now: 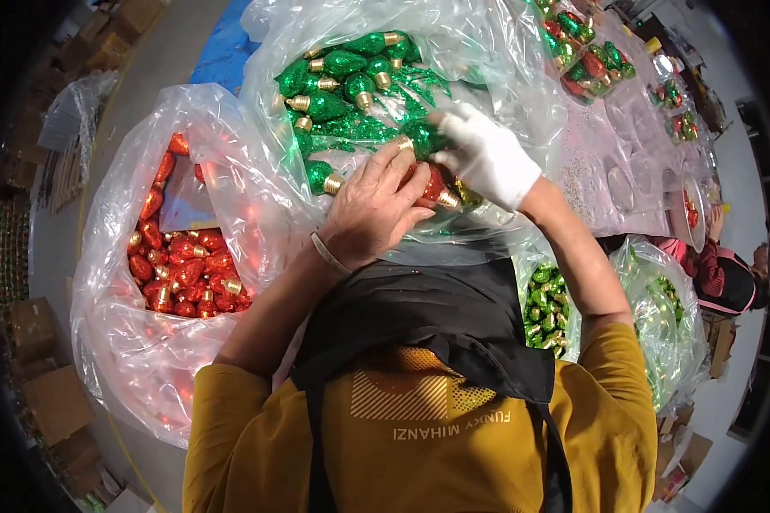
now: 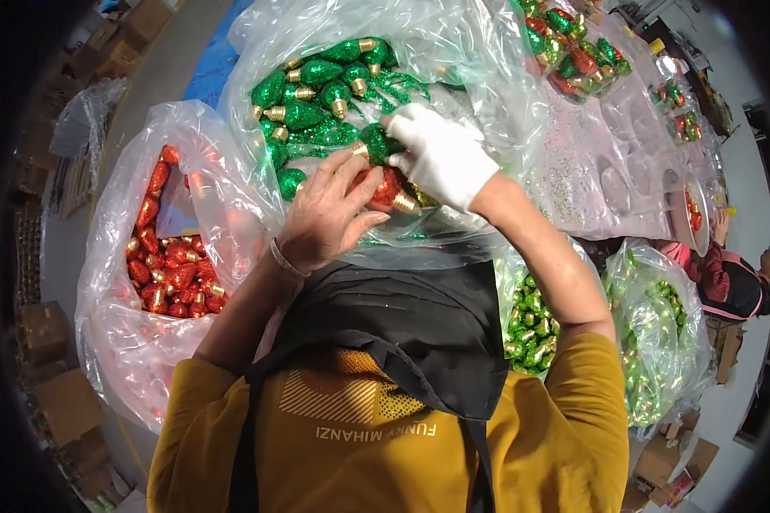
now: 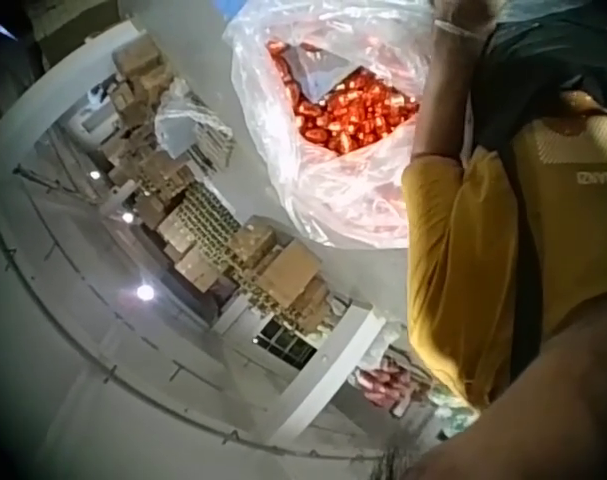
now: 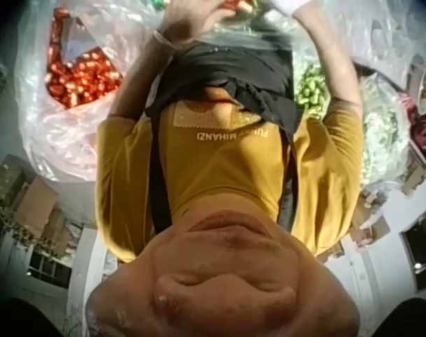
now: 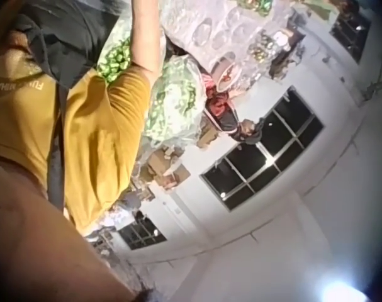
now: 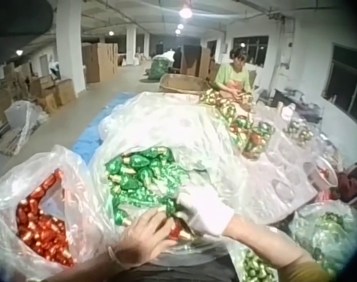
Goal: Sorting and placing red and green ornaments into plastic bags.
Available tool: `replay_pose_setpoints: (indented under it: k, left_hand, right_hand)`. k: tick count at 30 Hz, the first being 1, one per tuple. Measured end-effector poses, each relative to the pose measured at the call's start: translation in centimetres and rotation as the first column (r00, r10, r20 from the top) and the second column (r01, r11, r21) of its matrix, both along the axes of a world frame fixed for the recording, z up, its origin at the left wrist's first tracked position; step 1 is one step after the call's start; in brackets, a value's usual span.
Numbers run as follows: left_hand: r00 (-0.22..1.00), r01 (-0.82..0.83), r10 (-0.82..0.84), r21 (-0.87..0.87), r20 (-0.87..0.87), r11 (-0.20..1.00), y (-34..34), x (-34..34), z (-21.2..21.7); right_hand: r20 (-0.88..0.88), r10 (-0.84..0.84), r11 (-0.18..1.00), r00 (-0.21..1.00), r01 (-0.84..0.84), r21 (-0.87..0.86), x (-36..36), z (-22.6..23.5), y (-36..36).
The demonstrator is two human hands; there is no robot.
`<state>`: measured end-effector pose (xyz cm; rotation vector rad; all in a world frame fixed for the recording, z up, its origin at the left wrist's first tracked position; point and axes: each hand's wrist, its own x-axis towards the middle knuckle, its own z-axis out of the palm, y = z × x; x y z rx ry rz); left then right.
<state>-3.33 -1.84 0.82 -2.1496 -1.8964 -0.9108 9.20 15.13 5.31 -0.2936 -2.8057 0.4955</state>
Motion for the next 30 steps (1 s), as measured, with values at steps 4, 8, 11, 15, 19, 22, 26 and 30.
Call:
replay_pose_setpoints:
  k: [4,8,11,15,19,22,26,30]
  left_hand:
    - [0.997,0.043,-0.043,0.006,-0.059,0.999,0.4,-0.9,0.1]
    - [0.984,0.152,-0.149,0.017,-0.099,0.988,2.1,-2.4,0.8]
    - [0.971,0.225,-0.223,0.014,-0.091,0.974,3.4,-2.6,0.8]
    - [0.93,0.302,-0.333,-0.192,-0.156,0.934,5.2,-3.3,2.6]
    - [0.918,0.381,-0.386,-0.068,-0.094,0.922,6.7,-4.6,2.0]
    - [0.907,0.363,-0.369,-0.066,-0.204,0.929,7.2,-3.6,2.2]
    - [0.855,0.3,-0.405,-0.331,-0.322,0.895,7.2,-2.7,3.6]
    - [0.911,0.332,-0.358,-0.155,-0.203,0.931,7.9,-4.5,1.9]
  right_hand:
    - [-0.045,-0.037,0.998,0.998,0.034,-0.059,2.9,1.9,-1.9]
    - [-0.102,-0.047,0.978,0.994,0.067,0.2,5.1,0.2,-5.2]
    - [-0.182,0.006,0.962,0.983,0.044,0.268,5.6,-1.5,-4.3]
    - [-0.273,0.103,0.989,0.957,-0.068,0.132,5.5,-3.1,-1.2]
    - [-0.222,0.112,0.994,0.969,-0.111,0.02,6.1,-3.5,0.5]
    - [-0.248,0.151,0.984,0.957,-0.171,-0.059,5.7,-3.1,1.0]
    - [-0.065,0.1,0.986,0.993,-0.09,0.139,4.6,-2.5,1.0]
    - [-0.186,0.093,0.975,0.978,-0.052,0.214,4.1,-3.4,1.3]
